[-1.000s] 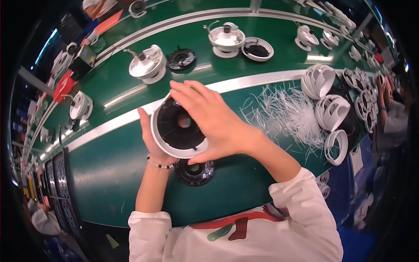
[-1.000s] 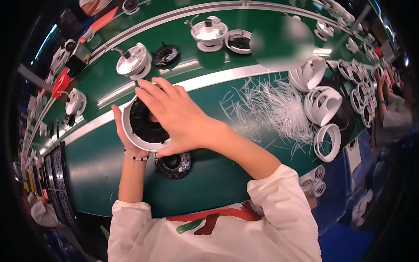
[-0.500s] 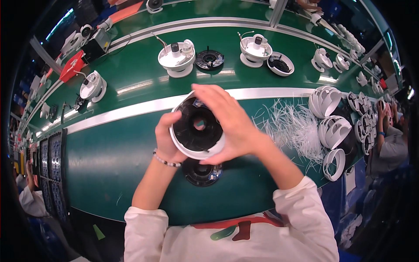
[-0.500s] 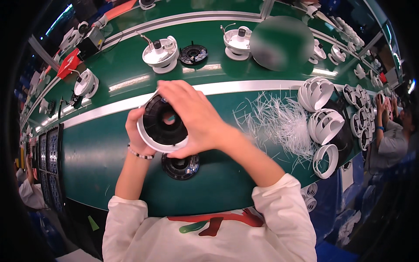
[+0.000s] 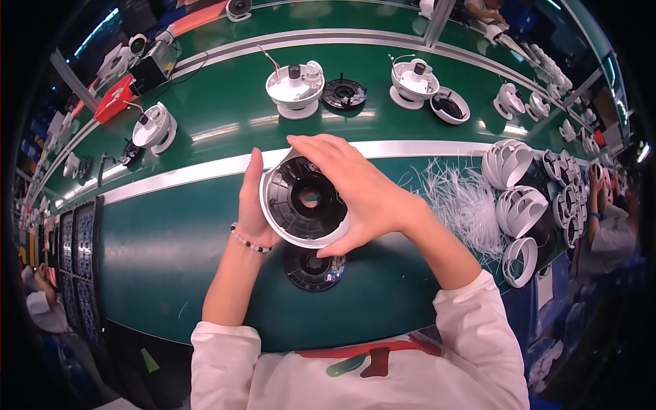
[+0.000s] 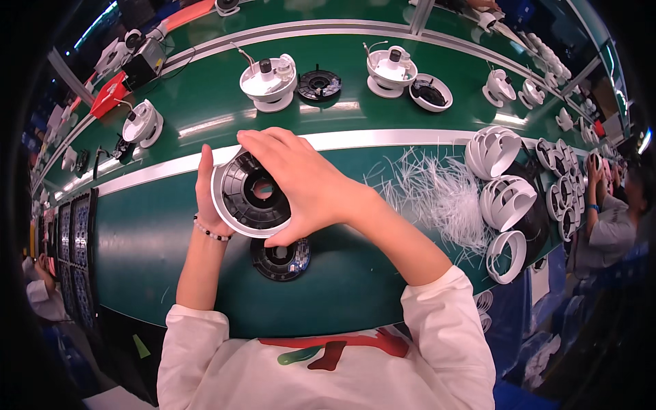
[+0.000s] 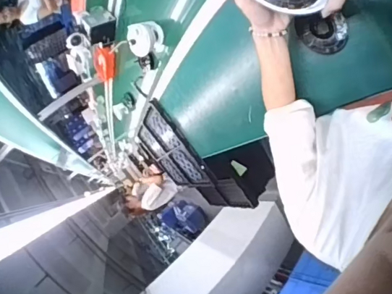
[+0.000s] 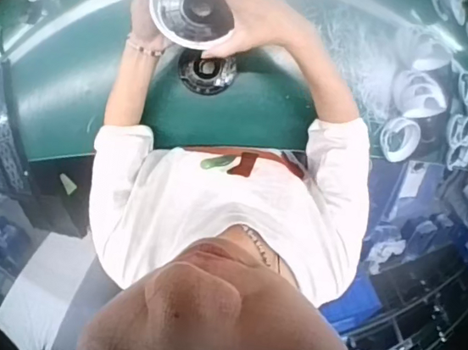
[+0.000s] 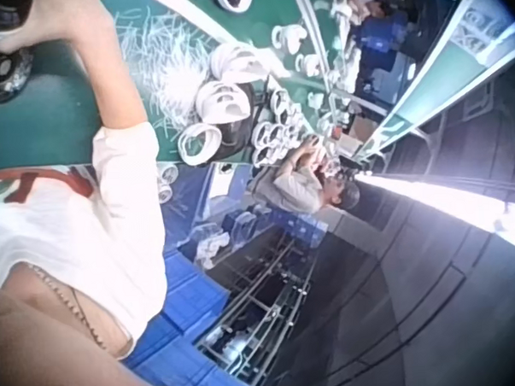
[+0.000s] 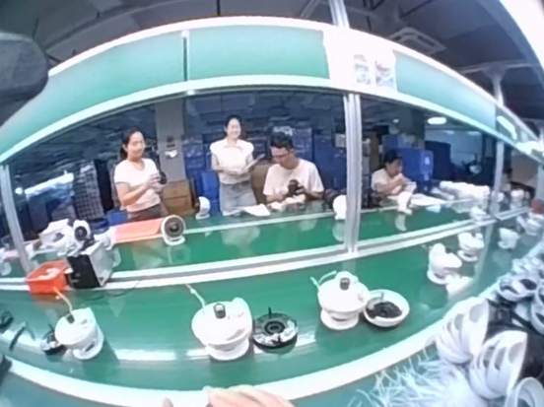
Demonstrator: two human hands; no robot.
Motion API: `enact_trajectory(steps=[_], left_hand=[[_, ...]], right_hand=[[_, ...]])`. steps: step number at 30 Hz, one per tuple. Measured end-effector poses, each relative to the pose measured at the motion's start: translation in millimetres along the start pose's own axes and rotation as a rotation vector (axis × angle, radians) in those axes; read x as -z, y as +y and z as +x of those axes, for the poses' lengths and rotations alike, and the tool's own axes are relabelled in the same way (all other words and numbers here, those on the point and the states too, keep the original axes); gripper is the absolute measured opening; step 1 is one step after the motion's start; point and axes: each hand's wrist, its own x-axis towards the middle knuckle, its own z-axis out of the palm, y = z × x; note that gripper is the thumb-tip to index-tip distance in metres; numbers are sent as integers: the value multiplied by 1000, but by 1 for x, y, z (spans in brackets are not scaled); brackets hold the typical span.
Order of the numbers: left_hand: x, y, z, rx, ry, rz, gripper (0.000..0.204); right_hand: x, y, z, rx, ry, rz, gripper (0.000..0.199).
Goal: Assembling electronic fixture components, including bases, PCB modules, and covers on a factory line.
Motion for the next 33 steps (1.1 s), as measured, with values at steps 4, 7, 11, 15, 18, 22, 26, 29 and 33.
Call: enact_trajectory(steps=[4, 7, 11, 15, 18, 22, 26, 29, 33], left_hand=[[9, 1, -2, -69, 43, 136, 48], [10, -6, -5, -96, 153, 126, 46], [26, -5, 9, -93, 255, 139, 43], [86, 36, 38, -321, 516, 168, 38], [133, 88, 48, -480, 593, 224, 36], [192, 151, 64, -557, 714, 375, 27], [195, 184, 62, -758, 1244, 1295, 40], [81, 94, 116, -1485, 816, 2116, 41], [4, -26, 185, -944, -356, 2140, 39]], right_hand=[[-21, -3, -6, -51, 179, -56, 106], [-50, -1, -22, -127, 329, -85, 106], [-53, 16, -37, -149, 320, -68, 106], [-37, 19, -62, -166, 231, -82, 86], [-23, -3, -95, -192, 85, -65, 66], [-13, -29, -131, -226, 30, -125, 53], [43, -52, -180, -383, 455, -437, 37], [82, -66, -262, -642, 1127, -906, 16], [99, -66, -323, -988, 1064, -1196, 13]])
